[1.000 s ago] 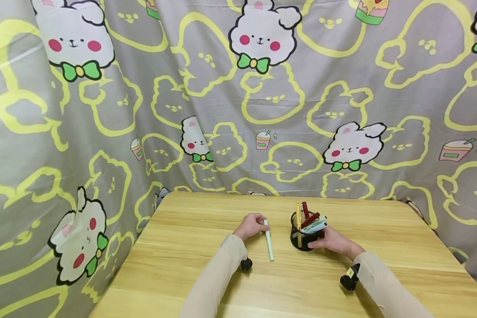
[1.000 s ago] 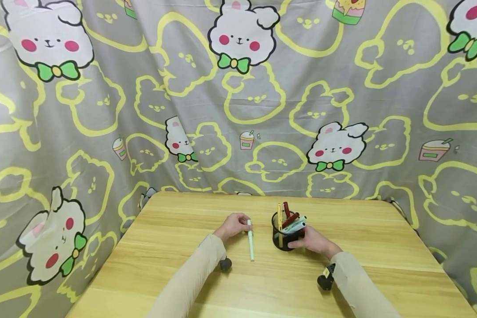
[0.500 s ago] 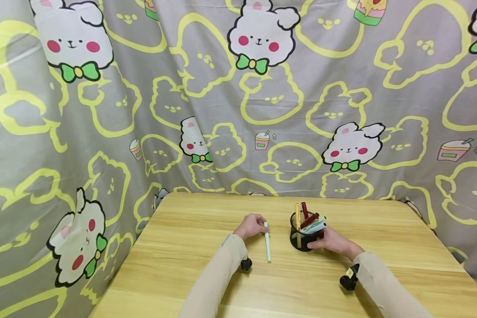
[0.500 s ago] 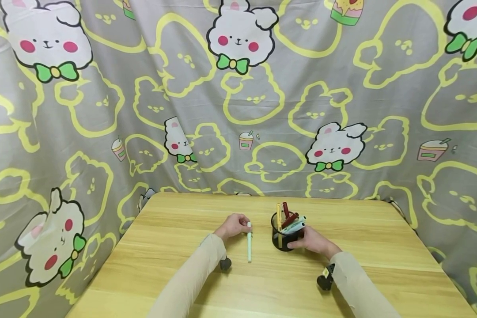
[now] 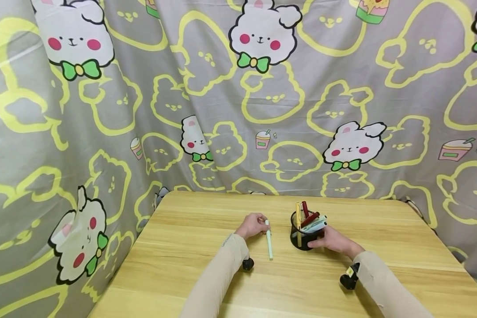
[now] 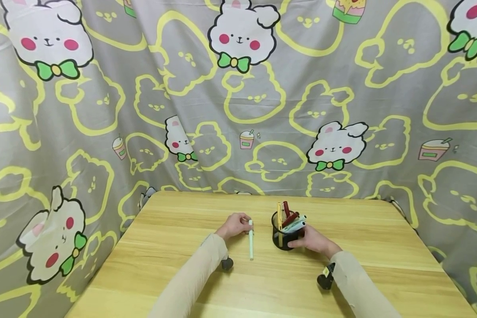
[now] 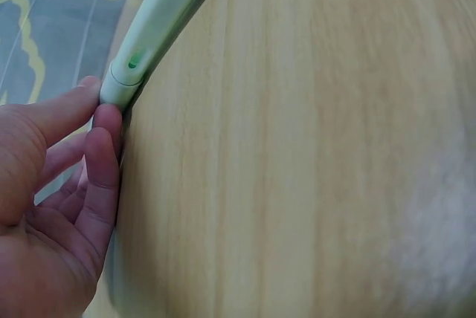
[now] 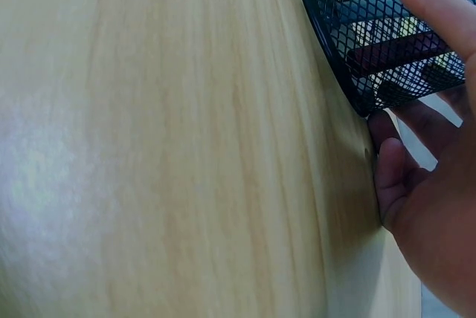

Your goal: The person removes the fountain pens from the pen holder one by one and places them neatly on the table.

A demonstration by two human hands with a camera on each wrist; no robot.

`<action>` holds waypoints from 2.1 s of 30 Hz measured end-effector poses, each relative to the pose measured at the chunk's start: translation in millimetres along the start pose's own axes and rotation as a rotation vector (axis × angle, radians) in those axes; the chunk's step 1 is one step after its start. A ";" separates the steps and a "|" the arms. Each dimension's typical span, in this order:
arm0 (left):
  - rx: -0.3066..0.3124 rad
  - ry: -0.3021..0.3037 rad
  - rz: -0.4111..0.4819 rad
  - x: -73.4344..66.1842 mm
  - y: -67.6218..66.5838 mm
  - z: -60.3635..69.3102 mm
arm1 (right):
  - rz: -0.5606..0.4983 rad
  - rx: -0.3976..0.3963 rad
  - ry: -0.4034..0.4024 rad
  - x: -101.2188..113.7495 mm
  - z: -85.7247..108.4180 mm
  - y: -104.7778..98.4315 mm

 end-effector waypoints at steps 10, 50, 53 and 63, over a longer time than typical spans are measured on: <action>-0.016 0.022 -0.003 -1.9 -2.0 3.3 | 0.000 -0.001 0.009 -0.4 -2.2 1.0; 0.021 0.322 0.050 -96.3 42.4 -24.1 | -0.003 0.001 0.002 -1.1 -1.3 0.6; 0.030 0.339 0.038 -96.5 43.2 -25.5 | -0.004 0.005 -0.001 -0.8 -1.5 0.4; -0.003 0.344 -0.019 -96.6 40.0 -19.9 | -0.018 0.001 0.006 -4.1 -2.2 0.1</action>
Point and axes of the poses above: each hand's wrist, its own z-axis away from the middle knuckle, its own y-axis out of the palm, x = y × z, the point moved 6 cm from there along -z, towards the middle knuckle, and after that the axes turned 12 degrees about x, right-handed, at the moved point
